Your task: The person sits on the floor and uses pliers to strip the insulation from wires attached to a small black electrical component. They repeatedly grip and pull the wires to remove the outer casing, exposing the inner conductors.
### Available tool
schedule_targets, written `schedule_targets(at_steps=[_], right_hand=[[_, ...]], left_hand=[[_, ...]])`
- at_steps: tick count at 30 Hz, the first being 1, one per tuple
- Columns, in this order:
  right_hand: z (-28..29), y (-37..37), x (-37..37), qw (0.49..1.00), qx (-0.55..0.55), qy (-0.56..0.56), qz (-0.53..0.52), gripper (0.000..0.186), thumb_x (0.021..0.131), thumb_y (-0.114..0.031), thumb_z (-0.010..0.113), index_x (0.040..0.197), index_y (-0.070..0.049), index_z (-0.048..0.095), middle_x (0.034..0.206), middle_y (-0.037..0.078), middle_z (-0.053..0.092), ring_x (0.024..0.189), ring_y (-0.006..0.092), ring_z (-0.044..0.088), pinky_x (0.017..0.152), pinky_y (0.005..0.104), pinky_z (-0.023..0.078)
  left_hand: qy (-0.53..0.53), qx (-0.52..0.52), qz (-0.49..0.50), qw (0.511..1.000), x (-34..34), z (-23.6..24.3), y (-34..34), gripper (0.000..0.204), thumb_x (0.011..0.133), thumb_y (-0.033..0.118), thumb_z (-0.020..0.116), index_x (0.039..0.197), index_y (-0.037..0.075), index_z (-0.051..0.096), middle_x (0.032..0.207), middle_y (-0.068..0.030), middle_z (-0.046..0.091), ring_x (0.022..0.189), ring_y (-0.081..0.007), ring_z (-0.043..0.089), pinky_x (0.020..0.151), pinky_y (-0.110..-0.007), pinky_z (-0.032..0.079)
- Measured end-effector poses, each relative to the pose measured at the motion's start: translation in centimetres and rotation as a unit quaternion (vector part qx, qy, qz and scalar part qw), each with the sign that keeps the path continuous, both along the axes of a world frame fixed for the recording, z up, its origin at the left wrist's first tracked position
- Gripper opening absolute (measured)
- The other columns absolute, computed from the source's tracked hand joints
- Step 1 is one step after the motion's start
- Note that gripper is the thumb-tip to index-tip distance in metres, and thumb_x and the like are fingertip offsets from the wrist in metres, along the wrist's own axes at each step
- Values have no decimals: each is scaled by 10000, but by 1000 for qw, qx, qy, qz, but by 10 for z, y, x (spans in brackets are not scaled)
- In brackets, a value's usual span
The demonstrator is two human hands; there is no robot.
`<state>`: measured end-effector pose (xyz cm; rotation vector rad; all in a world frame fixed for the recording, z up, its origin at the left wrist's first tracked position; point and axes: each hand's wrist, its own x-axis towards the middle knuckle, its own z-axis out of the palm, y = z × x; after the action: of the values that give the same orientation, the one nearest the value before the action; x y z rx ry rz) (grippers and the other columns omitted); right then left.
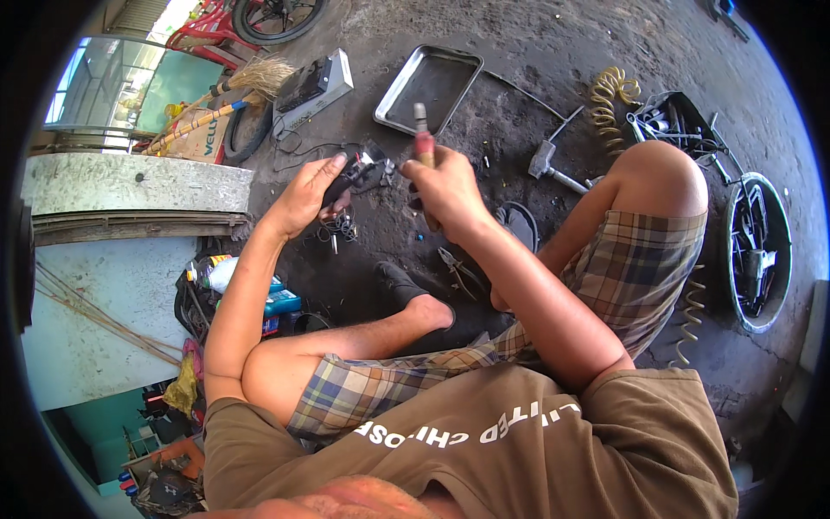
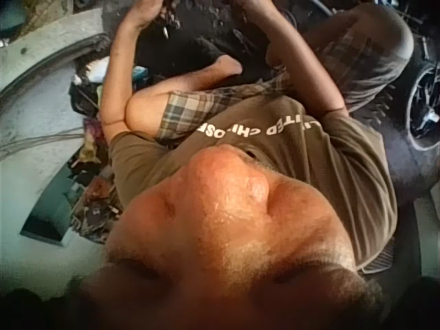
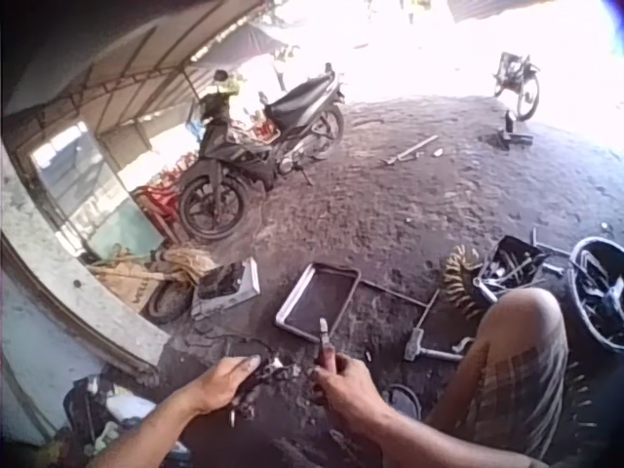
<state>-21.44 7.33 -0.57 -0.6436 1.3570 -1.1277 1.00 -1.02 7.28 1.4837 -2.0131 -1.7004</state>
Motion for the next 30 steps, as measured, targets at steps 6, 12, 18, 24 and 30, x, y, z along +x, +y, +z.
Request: schedule_targets(at_steps=[6,12,18,24,30], right_hand=[[36,9,-17,983,-16,-122,134,314,1000,-260,698,1104,36,679,843,60,666,711,126,623,639,341,525],[36,20,-5,963,-21,-114,244,375,1005,-296,704,1149,49,721,912,82,705,762,136,635,682,342,518],[37,19,-8,956,3,-88,280,347,990,-317,712,1059,22,734,789,23,638,626,114,535,550,329,436],[43,17,-19,939,53,-141,308,247,1005,-294,685,984,-50,718,735,23,642,540,76,456,479,286,364],[37,14,-21,919,61,-206,331,228,1030,-250,634,960,-45,706,699,61,711,481,74,435,437,270,337]], left_hand=[[81,3,72,994,12,-10,-7,549,1125,550,451,1092,35,638,760,-16,572,576,-67,460,525,-227,399],[81,-79,-37,993,11,-5,-11,596,1022,616,635,1150,36,587,799,33,489,633,-26,388,515,-209,297],[-1,-143,-96,985,8,5,-7,976,894,597,804,1493,-97,469,1160,-110,650,840,-92,601,657,-246,517],[22,-156,-97,983,6,5,-2,701,911,470,837,1314,-39,575,1112,-63,661,957,-96,572,818,-277,500],[-41,-65,-83,994,4,13,-2,546,930,415,835,1208,-3,622,1040,-40,661,986,-107,588,898,-293,496]])
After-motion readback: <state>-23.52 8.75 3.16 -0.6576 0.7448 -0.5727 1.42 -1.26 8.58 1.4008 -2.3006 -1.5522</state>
